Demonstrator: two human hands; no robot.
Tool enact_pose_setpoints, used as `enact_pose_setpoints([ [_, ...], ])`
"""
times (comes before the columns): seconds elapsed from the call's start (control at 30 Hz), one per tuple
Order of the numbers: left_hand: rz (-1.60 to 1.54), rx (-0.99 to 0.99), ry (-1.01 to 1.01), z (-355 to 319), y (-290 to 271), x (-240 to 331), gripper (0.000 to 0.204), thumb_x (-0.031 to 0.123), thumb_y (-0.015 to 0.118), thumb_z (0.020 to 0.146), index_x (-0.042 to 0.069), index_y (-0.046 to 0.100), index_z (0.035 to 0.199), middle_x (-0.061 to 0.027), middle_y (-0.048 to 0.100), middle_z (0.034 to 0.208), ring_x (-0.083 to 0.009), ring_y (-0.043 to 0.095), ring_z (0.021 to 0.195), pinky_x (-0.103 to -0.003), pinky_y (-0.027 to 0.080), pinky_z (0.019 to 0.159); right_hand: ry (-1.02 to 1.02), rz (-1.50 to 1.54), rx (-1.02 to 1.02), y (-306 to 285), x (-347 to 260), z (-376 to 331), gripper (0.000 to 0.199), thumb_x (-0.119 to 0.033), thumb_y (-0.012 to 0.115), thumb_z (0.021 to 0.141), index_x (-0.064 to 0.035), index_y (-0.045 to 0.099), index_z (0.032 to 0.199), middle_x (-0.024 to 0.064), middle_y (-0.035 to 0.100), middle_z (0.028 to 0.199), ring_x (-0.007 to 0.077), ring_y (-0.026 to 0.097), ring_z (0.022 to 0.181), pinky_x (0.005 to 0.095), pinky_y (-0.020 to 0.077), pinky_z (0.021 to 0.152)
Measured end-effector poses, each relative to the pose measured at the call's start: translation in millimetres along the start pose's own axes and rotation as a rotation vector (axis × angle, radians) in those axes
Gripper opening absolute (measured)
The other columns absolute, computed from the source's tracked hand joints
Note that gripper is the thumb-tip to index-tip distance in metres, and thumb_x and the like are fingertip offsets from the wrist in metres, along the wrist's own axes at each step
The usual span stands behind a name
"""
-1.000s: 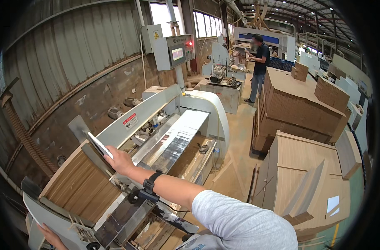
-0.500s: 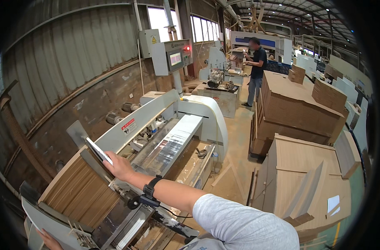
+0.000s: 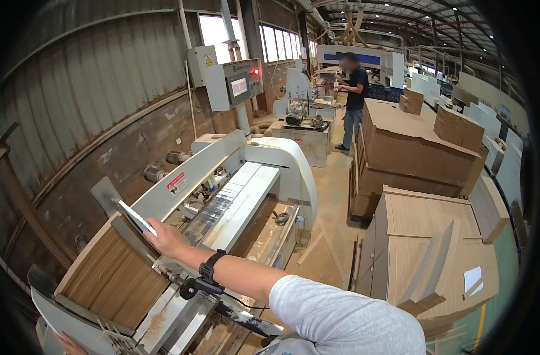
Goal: Loading wooden panels into a woodworking machine for processing and restacking them.
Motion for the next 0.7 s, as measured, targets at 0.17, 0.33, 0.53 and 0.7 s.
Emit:
enact_pose_setpoints([
  [0.17,-0.237,0.063,0.09,-7,4,1,0.048,0.032,0.031,0.098,0.001,0.028,0.135,-0.0228,0.046,0.126,-0.0306,0.049,0.11,-0.034,0.038,0.091,0.007,0.016,0.01,-2,-3,-1,0.032,-0.028,0.05,0.087,-0.0078,0.046,0.112,0.0195,0.059,0.095,0.0388,0.056,0.087,0.0445,0.0452,0.073],
  [0.33,-0.722,0.145,0.115,-20,6,19,0.048,0.031,0.03,0.098,0.0,0.029,0.135,-0.0219,0.044,0.128,-0.0281,0.048,0.112,-0.033,0.038,0.092,0.007,0.028,0.004,-5,-3,0,0.032,-0.028,0.05,0.087,-0.0077,0.047,0.112,0.0198,0.059,0.096,0.0387,0.056,0.089,0.0438,0.0452,0.074],
  [0.53,-0.351,0.202,0.106,-20,-2,20,0.046,0.032,0.034,0.096,0.0,0.035,0.129,-0.0219,0.049,0.117,-0.0305,0.051,0.101,-0.036,0.04,0.084,0.028,-0.007,-0.004,-2,-1,0,0.034,-0.029,0.05,0.086,-0.0068,0.047,0.112,0.0192,0.059,0.098,0.0378,0.056,0.09,0.0431,0.0455,0.075],
  [0.7,0.019,0.249,0.092,-20,-5,19,0.044,0.033,0.038,0.094,0.0,0.042,0.123,-0.0219,0.053,0.106,-0.0328,0.054,0.091,-0.04,0.042,0.075,0.032,-0.011,-0.011,-2,-3,0,0.035,-0.03,0.051,0.086,-0.0065,0.047,0.112,0.019,0.059,0.099,0.0373,0.057,0.09,0.0427,0.0457,0.076],
])
Point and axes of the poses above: each hand's wrist, its own z-axis towards the middle knuckle, its own y-axis out of the palm, x = y × z, the point moved 1 cm from there along z, towards the middle knuckle
